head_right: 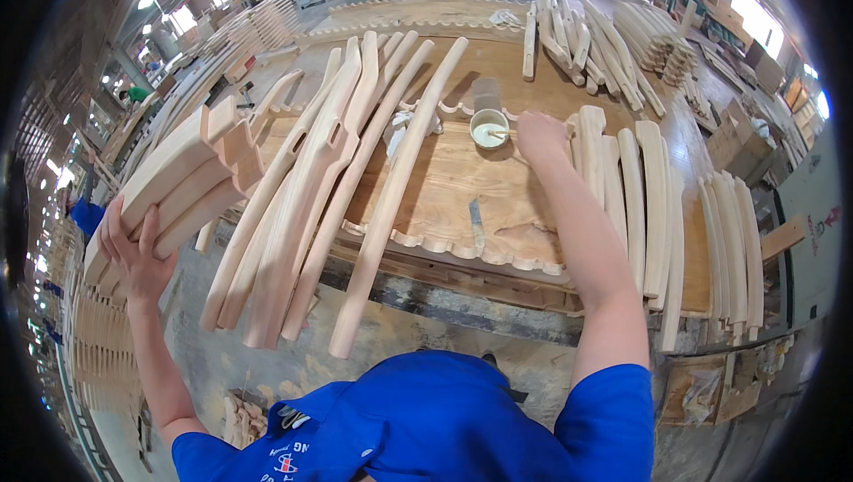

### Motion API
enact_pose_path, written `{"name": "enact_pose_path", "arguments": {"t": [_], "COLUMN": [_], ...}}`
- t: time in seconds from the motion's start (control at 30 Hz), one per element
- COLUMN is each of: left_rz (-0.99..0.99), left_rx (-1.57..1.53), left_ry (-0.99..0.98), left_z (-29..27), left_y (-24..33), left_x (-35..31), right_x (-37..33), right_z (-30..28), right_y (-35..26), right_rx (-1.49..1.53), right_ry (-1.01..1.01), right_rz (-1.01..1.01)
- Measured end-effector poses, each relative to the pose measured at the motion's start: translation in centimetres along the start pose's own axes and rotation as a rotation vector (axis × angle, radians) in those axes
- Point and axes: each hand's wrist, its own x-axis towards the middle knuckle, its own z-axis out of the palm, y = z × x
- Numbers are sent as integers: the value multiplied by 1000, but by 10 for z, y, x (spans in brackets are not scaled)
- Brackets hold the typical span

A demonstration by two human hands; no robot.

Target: The person applies glue to the ends of wooden chair legs using a small stick. They repeatedly dip the stick into a container and spread glue along the grooves of each leg, then place the legs on a workbench. Another worker is visible in the background handling similar pieces.

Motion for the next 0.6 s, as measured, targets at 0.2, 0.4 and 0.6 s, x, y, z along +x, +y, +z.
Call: {"name": "enact_pose_path", "arguments": {"t": [0.2,0.4,0.6], "left_rz": [-50,-36,0], "left_rx": [0,42,37], "left_ry": [-25,-72,-101], "left_z": [-24,-40,-46], "left_y": [13,27,42], "left_x": [-7,4,13], "right_x": [-15,-18,-13], "right_z": [53,62,63], "right_y": [36,41,55], "right_rx": [588,696,1285], "right_ry": [123,251,-417], "right_rz": [51,-27,222]}}
